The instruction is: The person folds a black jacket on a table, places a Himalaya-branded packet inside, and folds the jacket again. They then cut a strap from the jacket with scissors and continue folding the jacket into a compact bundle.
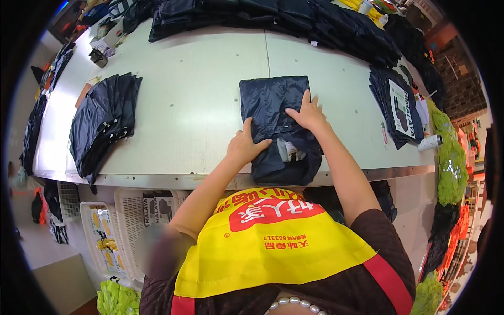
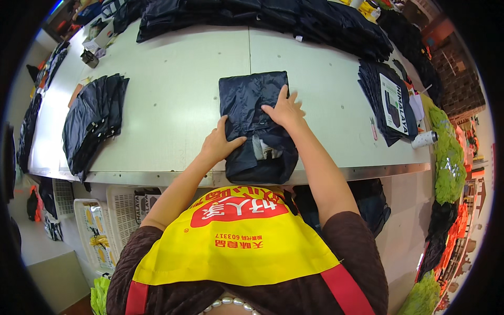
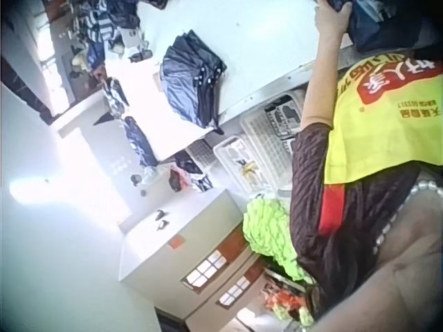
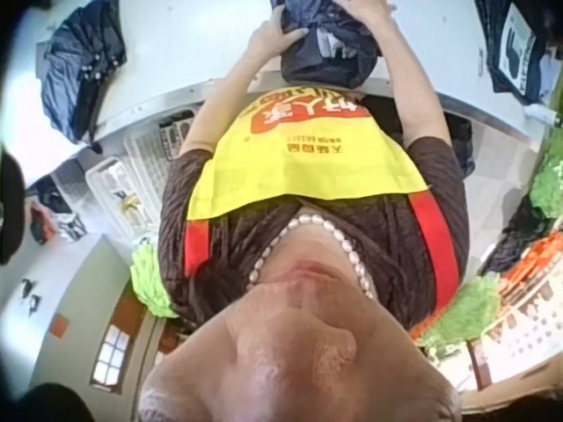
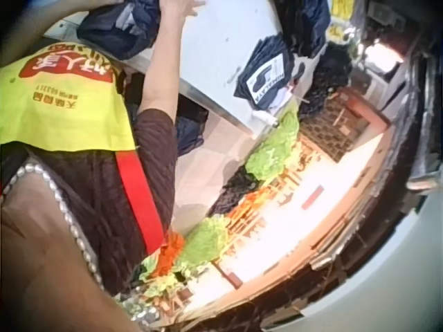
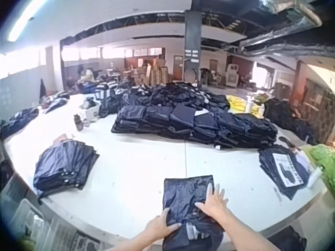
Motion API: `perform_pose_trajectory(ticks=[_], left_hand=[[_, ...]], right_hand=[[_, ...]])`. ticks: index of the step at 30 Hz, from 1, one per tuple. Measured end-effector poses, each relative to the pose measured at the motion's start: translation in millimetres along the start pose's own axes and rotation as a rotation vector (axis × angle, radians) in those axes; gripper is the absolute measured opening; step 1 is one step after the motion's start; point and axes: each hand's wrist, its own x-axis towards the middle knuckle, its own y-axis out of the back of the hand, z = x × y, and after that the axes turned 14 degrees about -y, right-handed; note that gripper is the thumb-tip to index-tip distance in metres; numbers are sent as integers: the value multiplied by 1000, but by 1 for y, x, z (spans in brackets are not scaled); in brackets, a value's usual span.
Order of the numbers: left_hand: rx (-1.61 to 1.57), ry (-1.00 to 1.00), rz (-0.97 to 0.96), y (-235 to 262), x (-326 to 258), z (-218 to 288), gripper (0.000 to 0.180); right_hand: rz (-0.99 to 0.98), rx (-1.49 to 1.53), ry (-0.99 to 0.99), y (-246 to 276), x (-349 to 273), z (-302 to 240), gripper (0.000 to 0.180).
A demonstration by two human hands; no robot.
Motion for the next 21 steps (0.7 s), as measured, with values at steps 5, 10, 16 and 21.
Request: perform_pose_trajectory(ticks=[5,10,16,21], left_hand=[[56,68,71,16,20,20,88],[-42,66,117,7,55,2,76],[-96,14,178,-31,80,-33,76],[7,180,-22,-25,87,-35,87]], right_hand=[[21,-51,69,3,25,-6,95],[-44,-134,90,6,57,-4,88],[-84,-63,-35,1,60,-9,94],[-170,111,-18,-3,77,-1,102]])
